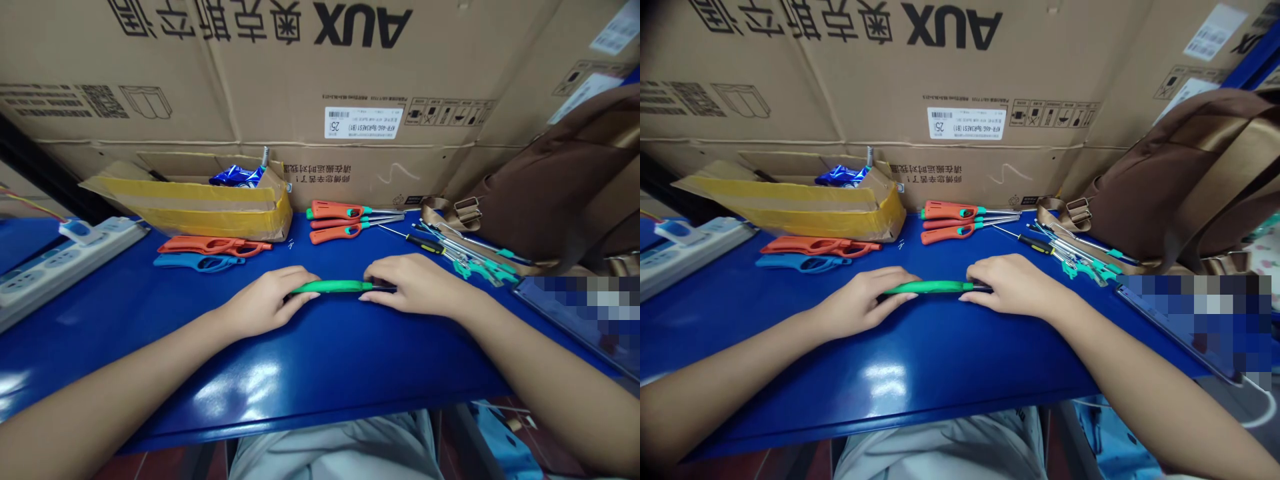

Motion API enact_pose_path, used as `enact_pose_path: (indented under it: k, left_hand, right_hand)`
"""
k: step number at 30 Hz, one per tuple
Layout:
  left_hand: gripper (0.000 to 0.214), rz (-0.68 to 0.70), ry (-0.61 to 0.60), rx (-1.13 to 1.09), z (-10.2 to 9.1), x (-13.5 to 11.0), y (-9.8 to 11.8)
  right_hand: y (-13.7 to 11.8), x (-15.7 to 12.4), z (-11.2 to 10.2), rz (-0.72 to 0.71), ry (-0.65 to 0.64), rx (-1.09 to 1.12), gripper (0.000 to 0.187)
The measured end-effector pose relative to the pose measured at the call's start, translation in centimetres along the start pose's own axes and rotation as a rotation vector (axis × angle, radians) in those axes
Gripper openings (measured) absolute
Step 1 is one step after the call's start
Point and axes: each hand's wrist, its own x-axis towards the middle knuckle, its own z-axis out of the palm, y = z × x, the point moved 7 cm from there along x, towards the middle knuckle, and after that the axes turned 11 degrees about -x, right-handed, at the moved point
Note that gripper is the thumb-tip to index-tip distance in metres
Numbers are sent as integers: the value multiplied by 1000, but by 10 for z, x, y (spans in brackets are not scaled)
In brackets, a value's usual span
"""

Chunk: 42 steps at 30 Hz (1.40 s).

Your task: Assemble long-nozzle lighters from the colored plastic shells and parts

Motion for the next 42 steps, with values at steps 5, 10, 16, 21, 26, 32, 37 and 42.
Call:
enact_pose_path:
  k: [5, 10, 16, 21, 26, 32, 37, 42]
  left_hand:
    - [23, -11, 69, 45, -16, 0, -7]
    - [22, -25, 129, 69, -26, 0, -15]
    - [22, -30, 135, 46, -25, -2, -14]
    - [21, -16, 60, 28, -9, -1, -4]
    - [21, -27, 64, 11, -3, 0, 0]
    - [20, -29, 97, 11, -9, 0, -4]
    - [20, -33, 114, -24, -9, -1, -2]
    - [22, -92, 107, -107, -5, -2, -3]
  right_hand:
    - [33, -10, -11, 45, 65, -39, 31]
    - [60, -16, -17, 91, 69, -97, 21]
    - [48, -10, -14, 8, 88, -64, 21]
    - [12, 0, 0, -68, 115, 9, 22]
    - [-1, 3, 2, -104, 199, 3, 26]
    - [11, -3, -8, -79, 214, -4, 26]
    - [4, -5, -9, -143, 222, -51, 29]
    - [-6, -3, -4, -183, 246, -133, 33]
